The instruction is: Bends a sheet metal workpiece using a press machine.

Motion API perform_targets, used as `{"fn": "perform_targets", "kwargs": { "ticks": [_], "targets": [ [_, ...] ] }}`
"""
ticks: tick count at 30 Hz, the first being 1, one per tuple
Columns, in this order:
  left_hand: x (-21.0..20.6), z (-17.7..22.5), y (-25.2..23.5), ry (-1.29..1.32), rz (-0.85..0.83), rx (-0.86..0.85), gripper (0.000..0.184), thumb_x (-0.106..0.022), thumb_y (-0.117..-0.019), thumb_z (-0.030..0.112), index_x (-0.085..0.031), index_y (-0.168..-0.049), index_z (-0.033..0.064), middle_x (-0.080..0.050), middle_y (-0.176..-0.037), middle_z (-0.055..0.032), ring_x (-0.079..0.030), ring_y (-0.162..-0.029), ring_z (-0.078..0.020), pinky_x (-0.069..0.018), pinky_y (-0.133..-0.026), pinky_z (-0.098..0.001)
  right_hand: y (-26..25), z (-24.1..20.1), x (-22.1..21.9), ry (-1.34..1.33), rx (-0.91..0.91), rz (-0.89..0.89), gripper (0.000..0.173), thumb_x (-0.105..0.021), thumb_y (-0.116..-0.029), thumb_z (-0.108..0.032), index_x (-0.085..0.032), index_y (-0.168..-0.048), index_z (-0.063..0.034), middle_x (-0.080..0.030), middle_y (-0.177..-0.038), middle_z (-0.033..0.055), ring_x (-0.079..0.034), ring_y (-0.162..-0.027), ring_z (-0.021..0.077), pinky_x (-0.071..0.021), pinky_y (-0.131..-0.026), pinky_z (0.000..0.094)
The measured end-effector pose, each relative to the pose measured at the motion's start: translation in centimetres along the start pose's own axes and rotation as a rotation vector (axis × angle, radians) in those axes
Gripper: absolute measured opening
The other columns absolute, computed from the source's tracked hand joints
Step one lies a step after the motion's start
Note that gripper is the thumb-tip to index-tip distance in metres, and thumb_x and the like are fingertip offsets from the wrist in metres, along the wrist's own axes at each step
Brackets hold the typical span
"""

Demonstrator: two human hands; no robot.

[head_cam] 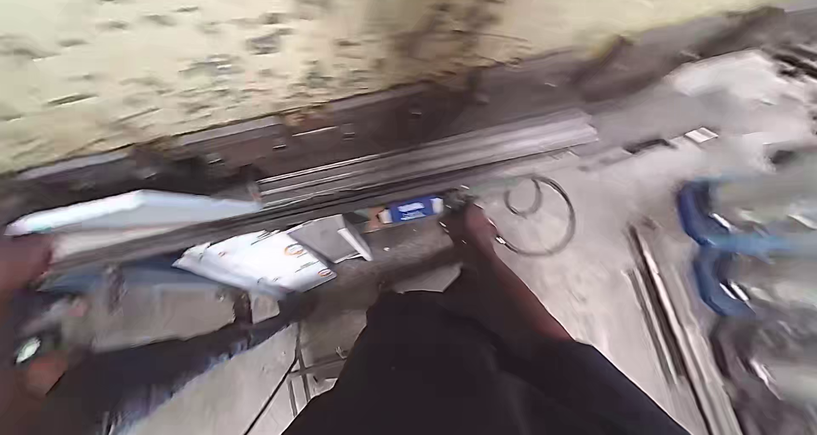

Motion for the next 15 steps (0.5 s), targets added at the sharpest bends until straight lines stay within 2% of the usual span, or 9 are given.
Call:
{"fn": "perform_targets", "kwargs": {
  "ticks": [1, 2, 3, 4, 6, 8, 11, 15],
  "targets": [
    [1.8, 1.3, -1.1, -0.133, -0.242, 0.271, 0.036, -0.053, -0.1053, 0.006, -0.054, -0.138, -0.0109, -0.054, -0.134, -0.0413, -0.049, -0.131, -0.0561, -0.0353, -0.108, -0.0707, 0.2, -0.8, 0.4, 0.019, 0.003, -0.014, 0.062, -0.064, -0.0970, -0.041, -0.048, -0.147, -0.0071, -0.065, -0.127, 0.0285, -0.064, -0.114, 0.0486, -0.0501, -0.090, 0.0707],
    [1.4, -0.4, -1.7, -0.240, -0.217, 0.276, 0.035, -0.058, -0.1033, 0.013, -0.061, -0.134, -0.0035, -0.059, -0.130, -0.0371, -0.053, -0.127, -0.0553, -0.0377, -0.103, -0.0747, 0.6, -1.5, 0.7, 0.041, 0.005, -0.014, 0.060, -0.062, -0.0981, -0.039, -0.049, -0.147, -0.0065, -0.065, -0.127, 0.0283, -0.064, -0.116, 0.0480, -0.0497, -0.092, 0.0697],
    [-1.1, -4.7, -1.8, -0.312, 0.120, 0.010, 0.028, -0.064, -0.0915, 0.019, -0.071, -0.111, 0.0003, -0.069, -0.101, -0.0332, -0.066, -0.096, -0.0558, -0.0472, -0.076, -0.0782, 0.9, -1.9, 0.8, 0.051, 0.001, 0.016, 0.058, -0.062, -0.0974, -0.038, -0.051, -0.145, -0.0072, -0.066, -0.125, 0.0268, -0.065, -0.114, 0.0465, -0.0511, -0.091, 0.0685],
    [-1.2, -5.4, -2.6, -0.218, 0.133, 0.027, 0.025, -0.069, -0.0901, 0.018, -0.071, -0.108, 0.0016, -0.068, -0.100, -0.0338, -0.064, -0.096, -0.0593, -0.0436, -0.076, -0.0828, 1.1, -2.0, 1.0, 0.054, -0.006, 0.046, 0.056, -0.060, -0.0971, -0.038, -0.053, -0.144, -0.0085, -0.068, -0.122, 0.0255, -0.066, -0.112, 0.0453, -0.0522, -0.089, 0.0676],
    [-0.1, -4.1, -3.6, -0.109, 0.056, 0.124, 0.024, -0.070, -0.0900, 0.017, -0.073, -0.110, 0.0028, -0.068, -0.102, -0.0345, -0.063, -0.100, -0.0611, -0.0416, -0.082, -0.0838, 1.3, -2.2, 1.2, 0.051, -0.012, 0.081, 0.056, -0.059, -0.0975, -0.038, -0.053, -0.146, -0.0097, -0.069, -0.120, 0.0249, -0.067, -0.112, 0.0449, -0.0526, -0.089, 0.0674],
    [0.4, -3.5, -4.3, -0.119, 0.019, 0.137, 0.023, -0.067, -0.0883, 0.018, -0.074, -0.106, 0.0047, -0.069, -0.099, -0.0323, -0.064, -0.098, -0.0583, -0.0437, -0.080, -0.0814, 1.3, -2.2, 1.1, 0.046, -0.015, 0.084, 0.058, -0.059, -0.0977, -0.040, -0.052, -0.146, -0.0093, -0.069, -0.120, 0.0252, -0.067, -0.112, 0.0450, -0.0523, -0.090, 0.0671],
    [0.7, -3.6, -5.2, -0.141, -0.016, 0.151, 0.024, -0.065, -0.0872, 0.016, -0.076, -0.108, 0.0122, -0.070, -0.098, -0.0284, -0.065, -0.097, -0.0563, -0.0448, -0.075, -0.0813, 1.0, -2.0, 0.8, 0.064, -0.017, 0.085, 0.057, -0.058, -0.0980, -0.042, -0.053, -0.145, -0.0102, -0.070, -0.120, 0.0241, -0.068, -0.111, 0.0442, -0.0523, -0.089, 0.0669],
    [0.8, -3.5, -6.1, -0.152, -0.049, 0.110, 0.027, -0.064, -0.0863, 0.018, -0.077, -0.110, 0.0147, -0.071, -0.099, -0.0265, -0.066, -0.098, -0.0544, -0.0452, -0.076, -0.0801, 0.6, -1.7, 0.6, 0.073, -0.004, 0.081, 0.059, -0.059, -0.0975, -0.044, -0.052, -0.145, -0.0097, -0.070, -0.118, 0.0231, -0.068, -0.110, 0.0430, -0.0533, -0.088, 0.0652]
  ]
}}
Point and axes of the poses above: each hand's wrist, its own y-axis away from the middle knuckle, its own x-axis out of the back of the hand, z = x × y, the point moved 1 cm from there along -y, towards the middle knuckle
